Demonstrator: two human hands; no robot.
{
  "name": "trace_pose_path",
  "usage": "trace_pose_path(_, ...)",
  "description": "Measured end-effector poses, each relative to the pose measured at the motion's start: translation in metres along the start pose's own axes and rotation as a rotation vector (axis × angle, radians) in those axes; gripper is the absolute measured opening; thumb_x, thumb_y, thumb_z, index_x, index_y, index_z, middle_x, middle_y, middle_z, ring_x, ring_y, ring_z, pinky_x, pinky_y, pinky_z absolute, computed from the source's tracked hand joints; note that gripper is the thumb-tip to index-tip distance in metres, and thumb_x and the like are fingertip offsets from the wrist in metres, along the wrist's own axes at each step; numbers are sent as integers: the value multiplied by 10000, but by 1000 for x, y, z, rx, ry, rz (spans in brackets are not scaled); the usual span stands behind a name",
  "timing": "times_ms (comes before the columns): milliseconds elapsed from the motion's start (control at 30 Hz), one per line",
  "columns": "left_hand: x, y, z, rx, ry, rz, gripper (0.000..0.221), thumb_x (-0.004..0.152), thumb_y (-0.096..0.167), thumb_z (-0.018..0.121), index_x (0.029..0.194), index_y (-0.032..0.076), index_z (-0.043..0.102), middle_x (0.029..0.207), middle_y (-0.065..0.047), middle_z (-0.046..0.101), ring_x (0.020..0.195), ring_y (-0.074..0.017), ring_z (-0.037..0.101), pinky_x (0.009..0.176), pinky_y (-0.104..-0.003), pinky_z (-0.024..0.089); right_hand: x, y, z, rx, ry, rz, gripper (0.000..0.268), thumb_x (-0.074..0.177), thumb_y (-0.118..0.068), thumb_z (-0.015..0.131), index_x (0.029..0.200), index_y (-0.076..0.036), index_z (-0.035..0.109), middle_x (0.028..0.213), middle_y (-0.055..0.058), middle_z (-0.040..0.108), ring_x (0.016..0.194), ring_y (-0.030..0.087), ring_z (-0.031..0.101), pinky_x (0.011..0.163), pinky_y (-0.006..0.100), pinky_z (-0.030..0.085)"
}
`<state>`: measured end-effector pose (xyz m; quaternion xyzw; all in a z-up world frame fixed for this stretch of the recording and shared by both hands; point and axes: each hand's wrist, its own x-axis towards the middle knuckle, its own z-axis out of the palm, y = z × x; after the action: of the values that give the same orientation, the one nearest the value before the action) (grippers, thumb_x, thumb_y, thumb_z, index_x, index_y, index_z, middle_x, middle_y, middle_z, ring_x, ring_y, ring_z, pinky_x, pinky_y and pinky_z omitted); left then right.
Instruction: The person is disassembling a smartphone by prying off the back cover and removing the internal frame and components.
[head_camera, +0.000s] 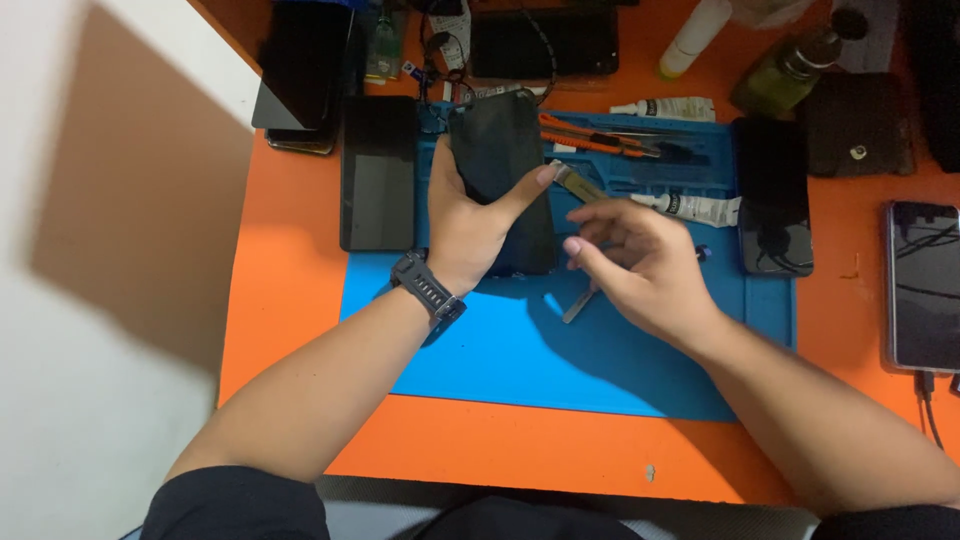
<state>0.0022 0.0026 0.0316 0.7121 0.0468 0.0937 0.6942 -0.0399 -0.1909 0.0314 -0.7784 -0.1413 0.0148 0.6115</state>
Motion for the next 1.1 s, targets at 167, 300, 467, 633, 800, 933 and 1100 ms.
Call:
trace_pose_path(167,-2,-1,2,-20,-6,1,708,724,384,930,1239,76,556,1067,-91,716,1038,-219,710,881,-383,577,4,6,-6,-93,-12,-122,155,971,67,648,1073,62,765,793,183,650,724,273,720,505,321,564)
trace_pose_path(300,3,-6,0,-6,-4,3,665,734,393,924,1212,101,564,1046,-64,729,1013,-183,717,862,-373,583,6,10,-14,-142,-11,-164,233,1000,80,569,1084,52,785,750,155,592,689,188,589,547,311,492)
trace_pose_path(467,4,-10,-2,-74,5,-38,652,742,404,924,1205,116,566,1107,-38,697,1076,-187,678,932,-431,554,12,8,-15,-104,-22,-174,211,1025,62,571,1143,85,744,815,179,598,731,234,606,622,348,491)
trace_pose_path(633,3,-7,-6,-201,-16,-62,658,782,422,899,1239,106,547,1182,-51,670,1170,-223,641,987,-454,535,15,2,-7,-321,-124,-259,129,936,49,672,1034,53,756,860,237,690,740,391,665,673,474,503)
trace_pose_path(800,1,-18,0,-165,-52,30,661,809,370,898,1279,97,522,1205,-77,638,1204,-224,600,1056,-489,478,7,-5,-8,-319,-48,-308,201,1012,-63,665,1190,-15,745,1009,157,745,846,312,721,677,376,551)
trace_pose_path(933,0,-25,1,-144,-82,62,720,786,387,909,1305,60,532,1210,-74,637,1177,-216,614,1083,-478,469,1,-3,-3,-56,-95,-196,249,980,-45,646,1206,38,711,999,204,764,797,294,753,646,388,606)
trace_pose_path(1100,1,-26,3,-76,-70,146,721,851,422,855,1339,29,498,1290,-186,618,1284,-307,572,1115,-497,426,0,-2,-9,-262,-9,-371,352,895,-154,830,1201,-52,691,925,107,744,672,278,681,619,380,571)
